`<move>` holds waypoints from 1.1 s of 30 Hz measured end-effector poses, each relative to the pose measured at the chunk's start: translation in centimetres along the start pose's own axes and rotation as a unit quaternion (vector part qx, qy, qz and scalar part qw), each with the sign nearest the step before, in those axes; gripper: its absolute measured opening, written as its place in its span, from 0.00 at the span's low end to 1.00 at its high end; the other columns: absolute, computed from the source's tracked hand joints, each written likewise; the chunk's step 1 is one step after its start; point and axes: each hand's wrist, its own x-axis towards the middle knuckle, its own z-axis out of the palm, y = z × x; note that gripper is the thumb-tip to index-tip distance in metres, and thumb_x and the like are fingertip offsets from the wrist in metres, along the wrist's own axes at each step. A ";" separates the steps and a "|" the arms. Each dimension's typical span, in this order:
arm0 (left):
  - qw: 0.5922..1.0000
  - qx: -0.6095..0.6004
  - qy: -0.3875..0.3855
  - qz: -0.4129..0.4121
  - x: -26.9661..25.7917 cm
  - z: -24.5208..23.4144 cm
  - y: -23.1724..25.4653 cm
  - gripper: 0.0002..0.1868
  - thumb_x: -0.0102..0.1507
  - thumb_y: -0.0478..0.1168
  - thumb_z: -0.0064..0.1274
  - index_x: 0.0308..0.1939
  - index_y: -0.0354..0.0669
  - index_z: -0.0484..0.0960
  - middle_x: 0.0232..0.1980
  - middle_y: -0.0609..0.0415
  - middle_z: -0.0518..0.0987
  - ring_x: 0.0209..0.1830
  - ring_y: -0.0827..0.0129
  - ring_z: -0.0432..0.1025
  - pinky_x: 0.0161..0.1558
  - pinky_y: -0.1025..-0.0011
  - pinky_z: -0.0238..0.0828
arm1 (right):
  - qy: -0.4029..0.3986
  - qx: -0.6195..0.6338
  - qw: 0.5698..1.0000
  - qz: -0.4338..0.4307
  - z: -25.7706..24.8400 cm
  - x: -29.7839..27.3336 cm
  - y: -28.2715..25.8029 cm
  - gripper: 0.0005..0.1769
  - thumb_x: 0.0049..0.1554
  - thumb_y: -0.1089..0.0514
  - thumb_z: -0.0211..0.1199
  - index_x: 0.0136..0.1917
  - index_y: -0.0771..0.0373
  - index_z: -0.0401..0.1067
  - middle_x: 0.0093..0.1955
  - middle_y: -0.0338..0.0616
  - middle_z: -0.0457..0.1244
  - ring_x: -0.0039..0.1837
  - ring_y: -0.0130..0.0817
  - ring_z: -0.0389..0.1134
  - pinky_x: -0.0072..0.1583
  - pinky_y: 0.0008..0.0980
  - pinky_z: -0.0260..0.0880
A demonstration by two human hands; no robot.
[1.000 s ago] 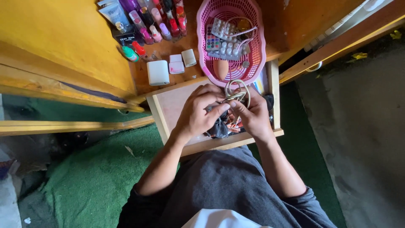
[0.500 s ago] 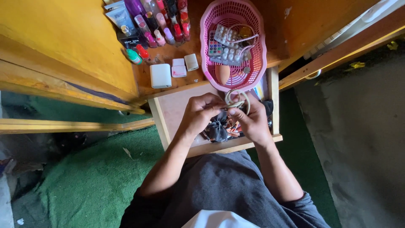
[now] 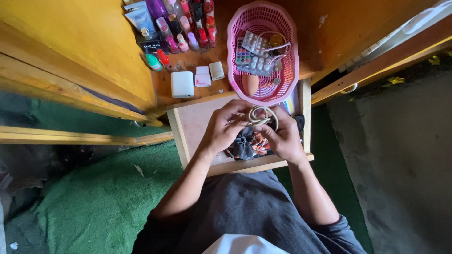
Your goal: Tidying and organizing various personal items from a drawer and shelf into a basket.
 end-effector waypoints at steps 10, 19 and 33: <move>0.997 0.034 0.031 0.066 -0.1 0.9 -1.0 0.03 0.65 0.35 0.60 0.40 0.38 0.85 0.50 0.44 0.82 0.51 0.56 0.78 0.49 0.61 0.77 | 0.051 0.086 0.995 0.003 0.4 0.5 1.7 0.06 0.59 0.64 0.68 0.47 0.68 0.73 0.29 0.43 0.62 0.33 0.25 0.61 0.38 0.25 0.63; 0.925 0.261 0.148 0.232 -1.3 3.0 -2.6 0.05 0.64 0.39 0.61 0.42 0.59 0.86 0.65 0.51 0.73 0.70 0.54 0.65 0.69 0.57 0.60 | 0.214 0.190 0.958 0.017 1.7 0.4 4.3 0.06 0.61 0.68 0.64 0.50 0.71 0.70 0.36 0.46 0.62 0.31 0.24 0.60 0.33 0.20 0.56; 0.966 -0.218 0.141 -0.006 -0.3 1.6 -3.0 0.05 0.65 0.30 0.56 0.44 0.31 0.82 0.37 0.38 0.82 0.35 0.63 0.80 0.40 0.67 0.81 | 0.036 0.304 0.951 0.051 1.7 -0.8 2.1 0.09 0.57 0.73 0.63 0.51 0.73 0.66 0.32 0.58 0.60 0.28 0.32 0.57 0.31 0.31 0.60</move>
